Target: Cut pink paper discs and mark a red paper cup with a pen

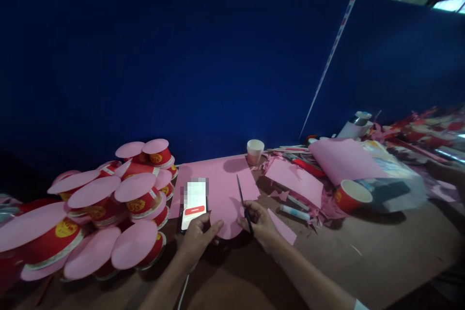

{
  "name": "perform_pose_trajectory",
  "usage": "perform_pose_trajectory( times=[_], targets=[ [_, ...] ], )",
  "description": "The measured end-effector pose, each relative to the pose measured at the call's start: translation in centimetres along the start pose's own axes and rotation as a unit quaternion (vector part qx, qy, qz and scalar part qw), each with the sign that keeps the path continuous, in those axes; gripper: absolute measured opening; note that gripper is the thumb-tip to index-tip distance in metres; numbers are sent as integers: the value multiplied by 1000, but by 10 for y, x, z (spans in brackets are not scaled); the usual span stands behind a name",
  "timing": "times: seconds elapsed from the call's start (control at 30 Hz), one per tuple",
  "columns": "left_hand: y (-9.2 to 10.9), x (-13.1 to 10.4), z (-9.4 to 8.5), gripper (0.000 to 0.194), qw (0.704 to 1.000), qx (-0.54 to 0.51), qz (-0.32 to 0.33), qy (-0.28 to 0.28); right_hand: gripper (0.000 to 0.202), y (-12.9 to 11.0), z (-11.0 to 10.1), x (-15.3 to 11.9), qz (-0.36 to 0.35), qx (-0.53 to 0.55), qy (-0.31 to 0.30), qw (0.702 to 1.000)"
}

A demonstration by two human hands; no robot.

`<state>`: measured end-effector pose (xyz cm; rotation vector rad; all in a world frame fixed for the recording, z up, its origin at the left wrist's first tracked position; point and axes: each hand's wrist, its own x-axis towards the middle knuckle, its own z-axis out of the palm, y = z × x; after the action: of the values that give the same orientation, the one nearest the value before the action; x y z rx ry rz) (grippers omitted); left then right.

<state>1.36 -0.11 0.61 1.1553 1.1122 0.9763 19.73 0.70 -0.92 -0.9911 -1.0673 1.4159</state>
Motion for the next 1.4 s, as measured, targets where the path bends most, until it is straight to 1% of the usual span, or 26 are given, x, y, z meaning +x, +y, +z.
perform_pose_trajectory(
  times=[0.1,0.27,0.37,0.47,0.67,0.87,1.0,1.13,1.23,1.3,1.4],
  targets=[
    [2,-2,1,37,1000,2,-4,-17,42,2,0,1,-7,-3,11,1000],
    [2,-1,2,35,1000,-8,-18,23,42,2,1,0,-4,-1,6,1000],
    [3,0,3,34,999,-15,-7,33,41,0,2,0,4,7,-6,1000],
    [5,1,4,35,999,-26,-11,43,39,0,2,0,8,7,-2,1000],
    [3,-1,3,35,1000,-15,-6,19,39,-1,1,0,-9,-5,7,1000],
    [2,-1,2,31,999,0,-6,33,39,0,1,0,-3,-5,-11,1000],
    [-1,1,1,31,1000,0,8,26,39,2,1,0,-4,-5,-10,1000],
    [-1,0,1,32,1000,8,1,16,40,4,1,1,-14,-14,1,1000],
    [1,-1,1,39,1000,5,1,-3,40,1,2,1,-13,-21,20,999],
    [2,-2,2,43,1000,1,5,-5,40,-1,3,0,-8,-17,24,1000],
    [3,-2,2,37,1000,2,9,-6,37,-4,4,0,-7,-20,21,1000]
  ],
)
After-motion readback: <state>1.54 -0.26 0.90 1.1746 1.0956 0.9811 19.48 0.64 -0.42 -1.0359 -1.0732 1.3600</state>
